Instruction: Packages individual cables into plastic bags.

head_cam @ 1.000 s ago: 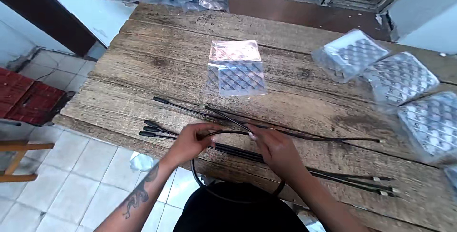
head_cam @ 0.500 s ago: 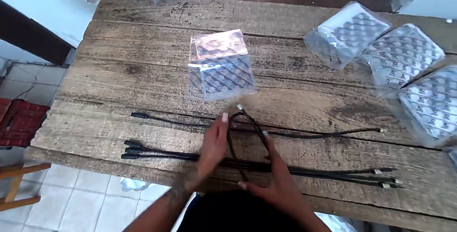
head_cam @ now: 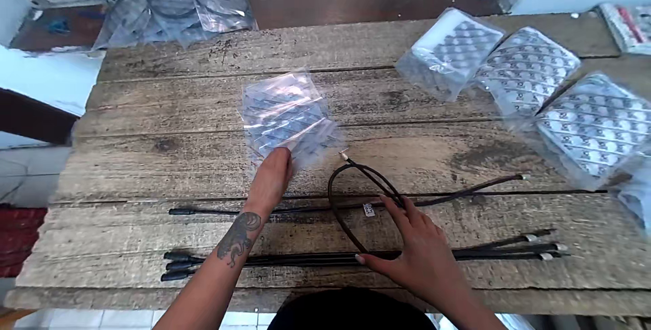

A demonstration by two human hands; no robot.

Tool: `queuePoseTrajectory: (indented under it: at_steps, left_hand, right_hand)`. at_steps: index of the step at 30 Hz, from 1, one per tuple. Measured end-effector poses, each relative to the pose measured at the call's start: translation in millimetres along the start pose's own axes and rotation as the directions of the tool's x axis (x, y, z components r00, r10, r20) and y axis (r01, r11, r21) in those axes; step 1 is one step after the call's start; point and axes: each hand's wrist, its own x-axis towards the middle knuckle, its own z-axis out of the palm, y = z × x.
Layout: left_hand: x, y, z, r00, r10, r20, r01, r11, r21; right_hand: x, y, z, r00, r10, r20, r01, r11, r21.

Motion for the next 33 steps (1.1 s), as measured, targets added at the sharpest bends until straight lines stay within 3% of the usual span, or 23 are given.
queuePoseTrajectory:
  at_steps: [5,8,10,12,16,19,22,26,33]
  left_hand:
    - [-52.1,-18.8,1.5,0.994,0.104,-0.016,-0.102,0.991,0.086]
    - [-91.4,5.3,9.6,0.964,0.221,-0.145,-0.174,0.944,0.279]
    - [-109.0,29.8,8.9,0.927,0.298,-0.227,-0.217,0.921,0.325]
    - [-122.4,46.8,10.5,0.928,0.313,-0.203,-0.249,0.924,0.290]
    - [-140.0,73.4,10.8,0.966,0.253,-0.051,-0.248,0.965,0.081]
    - [-151.4,91.7,0.2,0.976,0.215,-0.035,-0.217,0.974,-0.063]
    - [-162.1,99.1,-5.6,0.982,0.169,-0.085,-0.166,0.985,0.041]
    - [-168.1,88.8,-8.9,0.999,-0.002,0.042,-0.010,0.960,0.281]
    - [-193.3,115.0,-9.8,0.956,0.254,-0.148,-0.220,0.952,0.211]
  right_hand:
    - [-28.5,-25.0,-18.5,0.974,-0.176,0.145,0.172,0.984,0.040]
    - [-26.3,-44.8,-13.4,0.950,-0.256,0.177,0.254,0.967,0.038]
    - [-8.9,-45.7,-8.5,0.957,-0.176,0.228,0.162,0.983,0.082]
    - [1.4,-36.9,-1.6,0.959,-0.052,0.280,0.017,0.992,0.125]
    - [-33.5,-37.0,19.5,0.980,-0.046,0.192,0.009,0.981,0.191]
    - [-39.7,-48.7,36.0,0.993,-0.025,0.116,0.002,0.981,0.196]
    - [-39.1,-50.2,46.6,0.996,-0.015,0.086,0.003,0.989,0.147]
    - [-51.9,-54.5,54.6,0.995,-0.090,0.044,0.084,0.988,0.127]
    - [-36.4,-86.0,62.2,0.993,-0.120,-0.004,0.119,0.971,0.207]
